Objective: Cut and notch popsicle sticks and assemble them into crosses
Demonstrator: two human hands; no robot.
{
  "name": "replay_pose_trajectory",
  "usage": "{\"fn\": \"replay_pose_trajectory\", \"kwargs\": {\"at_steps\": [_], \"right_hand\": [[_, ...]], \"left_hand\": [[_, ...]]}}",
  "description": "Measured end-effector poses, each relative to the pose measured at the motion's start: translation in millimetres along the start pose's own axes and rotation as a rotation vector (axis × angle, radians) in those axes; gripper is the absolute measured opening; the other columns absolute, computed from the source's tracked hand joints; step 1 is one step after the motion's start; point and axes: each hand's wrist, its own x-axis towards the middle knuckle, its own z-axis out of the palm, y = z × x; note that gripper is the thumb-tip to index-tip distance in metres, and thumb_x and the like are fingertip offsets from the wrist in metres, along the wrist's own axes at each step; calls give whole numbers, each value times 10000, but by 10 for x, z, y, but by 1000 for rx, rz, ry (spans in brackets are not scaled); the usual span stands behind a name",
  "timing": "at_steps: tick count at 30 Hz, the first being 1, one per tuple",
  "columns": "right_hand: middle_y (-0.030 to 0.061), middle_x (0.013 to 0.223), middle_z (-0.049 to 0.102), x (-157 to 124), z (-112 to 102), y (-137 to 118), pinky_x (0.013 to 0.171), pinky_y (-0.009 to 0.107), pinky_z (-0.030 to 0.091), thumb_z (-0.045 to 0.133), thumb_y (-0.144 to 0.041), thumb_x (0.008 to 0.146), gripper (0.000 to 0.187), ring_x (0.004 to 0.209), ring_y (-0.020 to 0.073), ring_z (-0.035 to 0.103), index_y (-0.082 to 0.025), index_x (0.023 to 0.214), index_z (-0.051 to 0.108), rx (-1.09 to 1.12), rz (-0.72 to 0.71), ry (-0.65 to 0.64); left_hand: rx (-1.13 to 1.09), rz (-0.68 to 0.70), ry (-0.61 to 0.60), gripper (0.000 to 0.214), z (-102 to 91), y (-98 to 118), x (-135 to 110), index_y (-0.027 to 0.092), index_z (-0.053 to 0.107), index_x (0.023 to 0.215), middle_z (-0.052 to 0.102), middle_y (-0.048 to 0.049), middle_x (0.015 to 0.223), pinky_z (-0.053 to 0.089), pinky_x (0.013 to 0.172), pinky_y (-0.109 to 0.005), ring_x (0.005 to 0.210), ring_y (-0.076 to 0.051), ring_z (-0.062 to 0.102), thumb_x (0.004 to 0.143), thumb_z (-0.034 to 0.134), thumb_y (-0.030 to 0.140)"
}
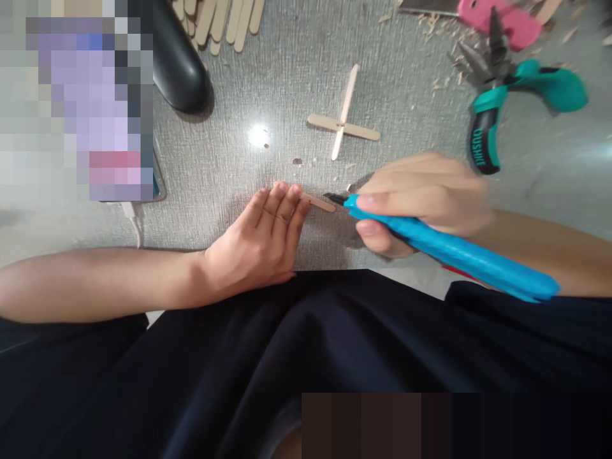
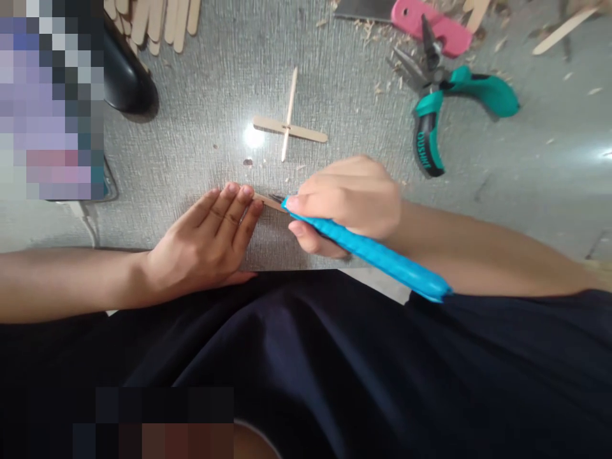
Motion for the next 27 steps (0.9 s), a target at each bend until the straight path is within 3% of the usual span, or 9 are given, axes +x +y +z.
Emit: {"fn": "replay_pose_trajectory", "kwargs": {"at_steps": [1,3,6,10,13,16,21,27], "right_hand": [[-59,745,764,31,66,18,633,244,632,757,-321,1035,103,591,139,740,-309,1087,669,11,-168,51],[-62,721,746,69,196,39,559,254,606,732,-284,1022,99,523,144,702,-291,1095,666,9,-267,128],[-84,716,743,60,306,29,531,290,599,713,-288,1012,108,521,165,718,-310,1099,654,-37,-179,149],[-86,746,763,40,295,7,535,314,598,718,-263,1013,140,543,176,731,-324,1120,652,-103,-134,150],[-85,743,757,76,267,16,539,309,592,737,-255,1011,157,539,169,714,-321,1129,656,-174,-133,159],[-81,735,742,106,270,23,534,316,579,766,-265,1002,181,528,172,691,-318,1139,661,-189,-122,159],[-70,758,731,75,299,-1,554,352,564,753,-253,1038,156,561,193,694,-341,1146,683,-134,-74,168],[-67,752,719,63,265,25,542,345,566,762,-284,1054,124,555,177,672,-317,1150,693,-133,-84,143]], "left_hand": [[2,-12,9,718,8,10,-3,-209,587,1635,680,-428,1612,686,1231,-579,1497,-512,777,1212,544,370],[14,-31,25,733,23,36,-8,-218,602,1612,675,-435,1607,695,1214,-575,1488,-518,780,1220,537,399],[37,-48,45,722,41,74,-27,-223,636,1566,685,-444,1581,711,1184,-571,1463,-530,790,1224,538,405],[-28,-63,25,618,44,87,-70,-160,623,1621,645,-449,1614,732,1111,-607,1510,-547,752,1202,529,285],[11,29,72,487,7,64,-68,-124,733,1484,745,-441,1485,752,919,-511,1393,-527,835,1179,567,218],[103,108,153,410,-44,27,-17,-83,834,1282,861,-368,1305,712,778,-406,1217,-443,920,1192,571,218],[91,123,236,507,-81,-35,77,-50,856,1248,905,-279,1280,668,733,-366,1048,-311,920,1244,584,378],[64,80,154,470,-41,-87,104,-64,829,1323,888,-273,1338,648,744,-372,1066,-272,829,1240,596,335]]}}
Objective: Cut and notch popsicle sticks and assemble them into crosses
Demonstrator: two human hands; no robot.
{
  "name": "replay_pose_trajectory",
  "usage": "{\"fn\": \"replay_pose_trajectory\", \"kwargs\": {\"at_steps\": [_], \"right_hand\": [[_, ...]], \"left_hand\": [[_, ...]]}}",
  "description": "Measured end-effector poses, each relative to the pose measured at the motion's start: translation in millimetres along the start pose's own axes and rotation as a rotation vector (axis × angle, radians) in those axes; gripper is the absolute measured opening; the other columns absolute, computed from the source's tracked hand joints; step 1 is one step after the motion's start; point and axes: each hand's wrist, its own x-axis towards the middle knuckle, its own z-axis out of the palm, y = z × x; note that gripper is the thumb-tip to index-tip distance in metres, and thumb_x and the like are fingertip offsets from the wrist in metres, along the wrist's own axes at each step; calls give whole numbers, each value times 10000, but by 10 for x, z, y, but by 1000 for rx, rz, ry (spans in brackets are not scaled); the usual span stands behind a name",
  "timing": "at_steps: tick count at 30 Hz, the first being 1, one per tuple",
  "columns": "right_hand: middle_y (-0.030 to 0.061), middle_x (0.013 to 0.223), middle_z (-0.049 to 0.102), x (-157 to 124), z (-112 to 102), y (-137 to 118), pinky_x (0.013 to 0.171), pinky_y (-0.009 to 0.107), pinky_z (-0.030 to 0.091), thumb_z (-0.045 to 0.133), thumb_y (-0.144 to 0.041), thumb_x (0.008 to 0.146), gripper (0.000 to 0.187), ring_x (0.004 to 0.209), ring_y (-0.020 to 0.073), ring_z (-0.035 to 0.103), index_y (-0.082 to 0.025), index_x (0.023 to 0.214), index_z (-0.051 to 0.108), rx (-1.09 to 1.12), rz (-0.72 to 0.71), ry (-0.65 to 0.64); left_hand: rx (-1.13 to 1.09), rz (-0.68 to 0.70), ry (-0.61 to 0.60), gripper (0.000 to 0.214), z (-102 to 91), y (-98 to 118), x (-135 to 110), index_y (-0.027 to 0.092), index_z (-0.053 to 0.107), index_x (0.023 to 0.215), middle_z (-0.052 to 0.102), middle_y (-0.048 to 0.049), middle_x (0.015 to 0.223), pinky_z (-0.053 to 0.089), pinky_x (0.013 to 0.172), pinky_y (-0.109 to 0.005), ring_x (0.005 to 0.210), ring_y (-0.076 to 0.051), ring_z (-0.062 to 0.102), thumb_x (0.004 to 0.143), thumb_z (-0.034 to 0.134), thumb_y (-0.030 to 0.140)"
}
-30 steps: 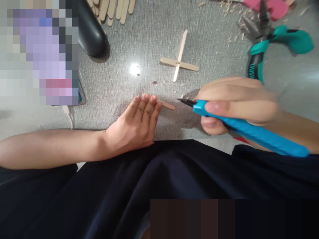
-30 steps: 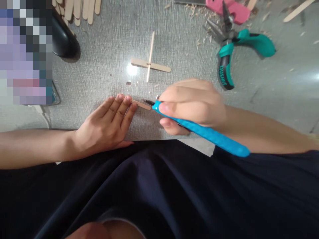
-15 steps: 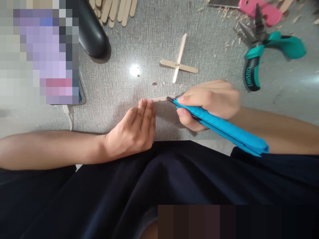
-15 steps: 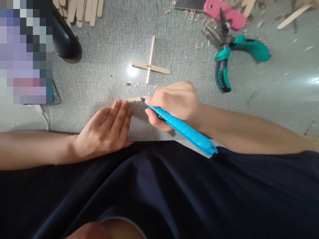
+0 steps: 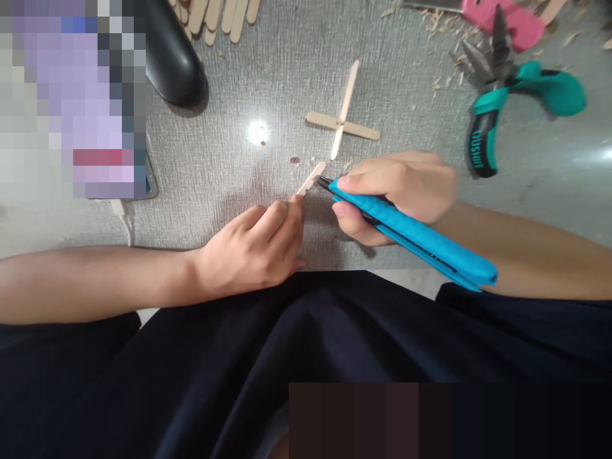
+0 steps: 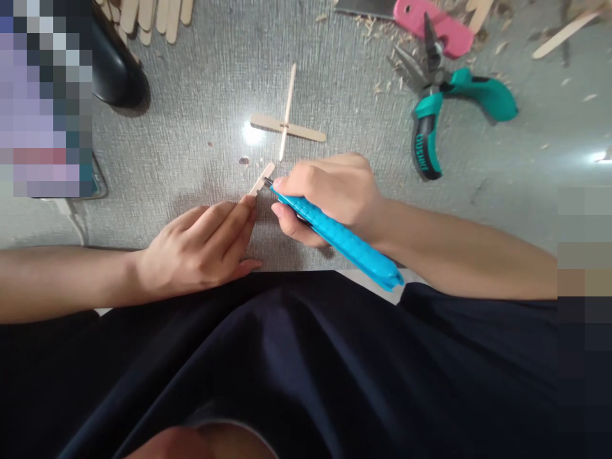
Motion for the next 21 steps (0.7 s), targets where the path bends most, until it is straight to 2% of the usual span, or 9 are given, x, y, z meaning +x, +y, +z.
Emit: {"fn": "replay_pose_trajectory", "kwargs": {"at_steps": [4,8,12,17,21], "right_hand": [[-87,769,756,11,-23,17,524,303,560,777,-314,1052,157,546,148,685,-302,1167,670,-26,-47,1],[-106,754,747,-6,-27,-49,579,310,604,711,-323,1082,147,583,166,725,-344,1206,635,-39,34,-56],[-93,768,759,-14,-23,-85,573,323,602,720,-325,1079,166,585,174,730,-339,1217,630,-6,61,-70],[-84,808,795,13,-58,-63,579,314,612,719,-311,1100,127,610,165,756,-332,1191,634,28,60,-110],[-100,813,801,33,-105,-71,556,312,609,728,-295,1092,178,603,165,769,-347,1218,612,4,67,-143]], "left_hand": [[-44,-19,36,452,30,-23,13,-73,835,1272,895,-251,1277,634,729,-382,1042,-274,815,1224,625,325],[-52,-36,64,417,39,-39,40,-35,859,1224,912,-197,1224,623,718,-383,997,-268,828,1224,606,297],[-70,-40,75,438,41,-33,39,-41,856,1224,904,-218,1225,624,726,-401,1022,-280,822,1230,601,316],[-68,-43,37,427,35,-25,22,24,868,1257,896,-212,1259,637,738,-411,1075,-287,797,1233,618,369],[-91,-41,56,408,36,-36,33,-16,868,1233,902,-216,1224,632,699,-406,1033,-287,798,1212,641,323]]}}
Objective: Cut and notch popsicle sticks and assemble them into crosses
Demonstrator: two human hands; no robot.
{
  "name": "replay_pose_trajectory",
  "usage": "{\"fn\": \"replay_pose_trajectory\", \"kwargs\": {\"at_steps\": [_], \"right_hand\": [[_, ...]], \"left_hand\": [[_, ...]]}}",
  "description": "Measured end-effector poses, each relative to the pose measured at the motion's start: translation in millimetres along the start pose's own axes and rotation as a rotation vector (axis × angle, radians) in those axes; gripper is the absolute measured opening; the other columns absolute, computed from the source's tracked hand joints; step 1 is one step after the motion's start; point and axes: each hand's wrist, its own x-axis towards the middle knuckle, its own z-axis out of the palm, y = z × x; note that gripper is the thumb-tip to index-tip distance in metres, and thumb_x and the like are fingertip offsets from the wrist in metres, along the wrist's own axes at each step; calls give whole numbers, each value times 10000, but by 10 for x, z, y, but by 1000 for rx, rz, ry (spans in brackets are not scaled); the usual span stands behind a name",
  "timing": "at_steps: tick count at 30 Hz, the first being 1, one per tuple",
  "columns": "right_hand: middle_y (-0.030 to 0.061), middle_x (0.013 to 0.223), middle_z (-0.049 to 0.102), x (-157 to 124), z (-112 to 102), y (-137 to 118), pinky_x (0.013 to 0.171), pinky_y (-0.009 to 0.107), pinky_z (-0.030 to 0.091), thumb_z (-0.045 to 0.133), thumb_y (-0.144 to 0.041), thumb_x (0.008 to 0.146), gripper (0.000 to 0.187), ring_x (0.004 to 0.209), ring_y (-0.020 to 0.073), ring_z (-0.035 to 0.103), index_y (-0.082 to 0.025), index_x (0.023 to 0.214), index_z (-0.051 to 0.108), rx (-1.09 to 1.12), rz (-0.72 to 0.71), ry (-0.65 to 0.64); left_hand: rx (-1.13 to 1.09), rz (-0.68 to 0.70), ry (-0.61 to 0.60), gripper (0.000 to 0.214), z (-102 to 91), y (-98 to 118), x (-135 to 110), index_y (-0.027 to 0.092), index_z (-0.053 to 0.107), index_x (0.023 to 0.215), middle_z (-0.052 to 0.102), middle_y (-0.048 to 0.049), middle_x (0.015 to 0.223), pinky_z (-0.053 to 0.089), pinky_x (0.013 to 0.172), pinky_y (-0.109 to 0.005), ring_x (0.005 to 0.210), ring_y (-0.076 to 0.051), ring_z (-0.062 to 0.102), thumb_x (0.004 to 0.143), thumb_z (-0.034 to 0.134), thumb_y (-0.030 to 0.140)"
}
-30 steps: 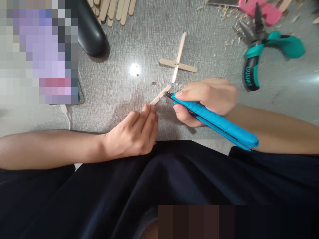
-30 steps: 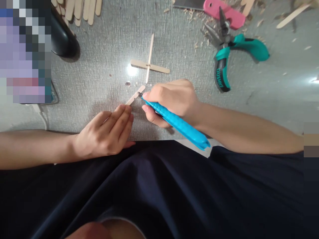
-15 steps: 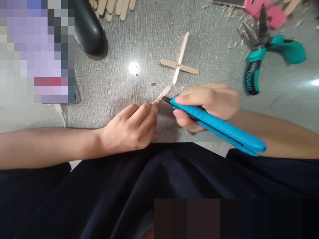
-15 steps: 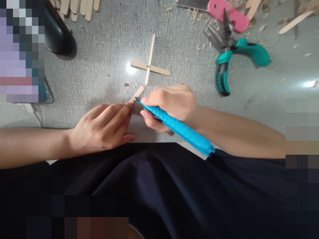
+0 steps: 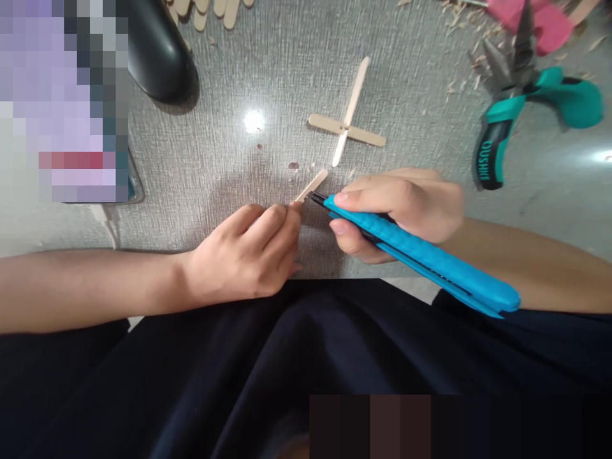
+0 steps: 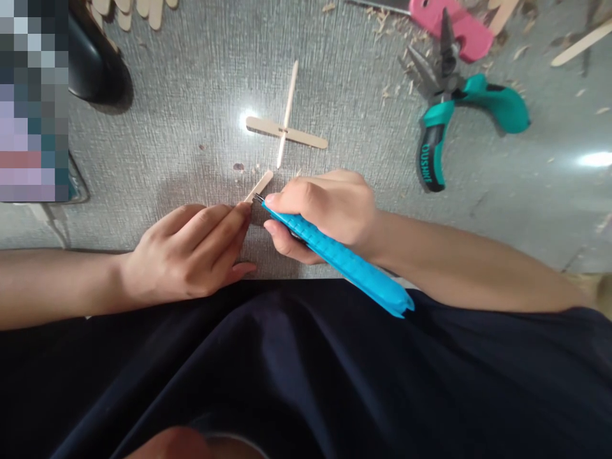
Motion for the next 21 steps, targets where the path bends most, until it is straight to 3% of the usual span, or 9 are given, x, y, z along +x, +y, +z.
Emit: {"fn": "replay_pose_trajectory", "kwargs": {"at_steps": [5,14,21], "right_hand": [[-80,834,810,8,-23,-18,589,283,631,713,-299,1102,172,611,158,773,-328,1235,607,-28,-14,-3],[-59,825,813,30,6,31,510,265,573,747,-313,1108,168,585,138,744,-274,1230,639,-15,-74,38],[-64,849,825,19,-3,9,580,266,642,732,-252,1100,194,636,155,792,-303,1249,620,-1,-48,3]], "left_hand": [[-13,-5,48,384,22,-7,14,-41,858,1206,903,-220,1192,627,687,-403,1018,-287,802,1206,626,265],[-21,-22,40,409,65,31,-36,-8,847,1242,877,-240,1240,617,712,-410,1065,-296,780,1228,625,335],[-18,-6,47,397,24,-2,16,-72,847,1217,906,-220,1190,623,691,-405,1004,-292,810,1200,646,270]]}}
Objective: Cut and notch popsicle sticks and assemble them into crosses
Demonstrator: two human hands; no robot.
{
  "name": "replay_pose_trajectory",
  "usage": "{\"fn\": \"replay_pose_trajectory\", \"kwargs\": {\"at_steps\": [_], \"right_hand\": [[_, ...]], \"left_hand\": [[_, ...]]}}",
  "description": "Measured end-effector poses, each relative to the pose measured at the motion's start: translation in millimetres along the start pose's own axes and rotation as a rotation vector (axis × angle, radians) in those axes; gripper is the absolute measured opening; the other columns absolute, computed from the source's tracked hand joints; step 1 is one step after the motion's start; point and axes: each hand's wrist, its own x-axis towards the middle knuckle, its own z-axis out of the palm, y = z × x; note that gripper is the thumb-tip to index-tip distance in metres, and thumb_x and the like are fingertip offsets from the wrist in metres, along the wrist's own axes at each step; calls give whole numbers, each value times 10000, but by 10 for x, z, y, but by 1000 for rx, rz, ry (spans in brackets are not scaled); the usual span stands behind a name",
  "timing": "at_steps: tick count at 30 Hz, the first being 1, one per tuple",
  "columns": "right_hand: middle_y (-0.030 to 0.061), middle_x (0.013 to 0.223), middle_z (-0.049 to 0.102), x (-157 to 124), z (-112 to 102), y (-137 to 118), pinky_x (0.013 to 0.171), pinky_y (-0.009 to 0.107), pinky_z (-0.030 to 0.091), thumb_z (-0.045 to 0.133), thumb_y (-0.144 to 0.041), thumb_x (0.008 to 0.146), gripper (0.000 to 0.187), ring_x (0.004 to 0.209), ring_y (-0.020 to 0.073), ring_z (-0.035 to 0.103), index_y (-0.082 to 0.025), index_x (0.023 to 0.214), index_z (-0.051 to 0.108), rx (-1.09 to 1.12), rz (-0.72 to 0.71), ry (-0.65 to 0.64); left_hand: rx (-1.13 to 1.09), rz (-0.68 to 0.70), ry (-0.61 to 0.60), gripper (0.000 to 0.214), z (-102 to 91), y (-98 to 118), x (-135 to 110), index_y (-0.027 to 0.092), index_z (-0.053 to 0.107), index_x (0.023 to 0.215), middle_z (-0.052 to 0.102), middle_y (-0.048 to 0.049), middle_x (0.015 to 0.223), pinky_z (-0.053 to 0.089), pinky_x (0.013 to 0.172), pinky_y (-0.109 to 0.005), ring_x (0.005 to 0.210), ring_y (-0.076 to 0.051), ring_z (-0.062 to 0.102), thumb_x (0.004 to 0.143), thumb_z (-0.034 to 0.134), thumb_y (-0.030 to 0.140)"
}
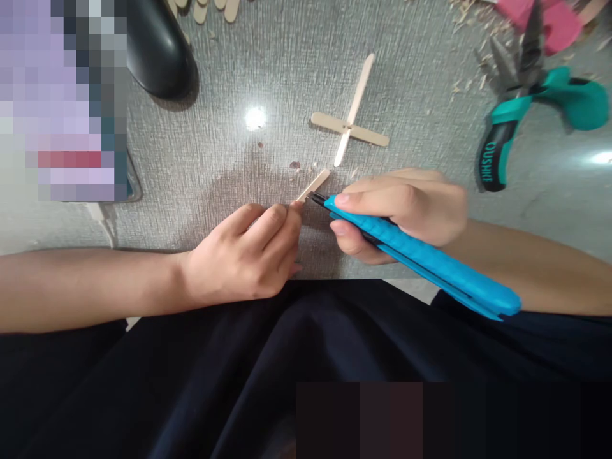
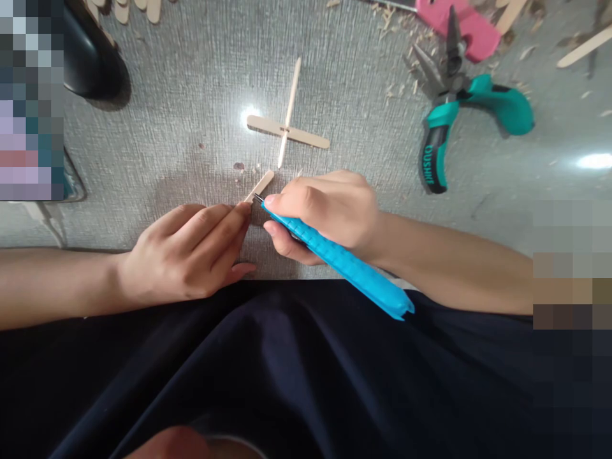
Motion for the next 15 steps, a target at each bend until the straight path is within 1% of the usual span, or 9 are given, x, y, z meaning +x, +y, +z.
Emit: {"fn": "replay_pose_trajectory", "kwargs": {"at_steps": [3,6,10,13,15], "right_hand": [[-44,876,832,-10,13,1,611,269,666,727,-235,1107,186,644,155,794,-289,1255,628,11,-11,9],[-32,874,820,-14,23,4,635,276,677,706,-212,1113,183,652,158,786,-267,1271,632,11,-11,6],[-35,845,789,10,33,-11,591,272,632,675,-206,1119,166,604,144,727,-251,1270,624,-11,-57,8],[-54,801,752,53,24,-37,567,269,591,652,-210,1125,133,571,131,667,-267,1237,611,-18,-29,4],[-62,780,729,95,3,-52,581,275,581,645,-223,1134,92,585,129,650,-274,1198,603,-47,-23,-26]], "left_hand": [[11,4,0,384,-7,-10,8,-47,860,1211,909,-211,1184,627,685,-397,1006,-284,816,1206,631,261],[5,3,8,388,3,-3,-1,-55,860,1213,905,-220,1177,636,685,-402,1005,-287,810,1207,623,253],[-3,-9,17,394,23,18,-21,-55,860,1212,896,-231,1183,648,689,-408,1016,-292,793,1213,613,252],[-11,-11,15,430,26,25,-27,-67,856,1220,887,-247,1191,659,700,-410,1039,-299,784,1229,618,291],[-17,-7,15,425,23,23,-22,-65,859,1216,887,-249,1188,662,703,-406,1039,-299,782,1228,629,292]]}}
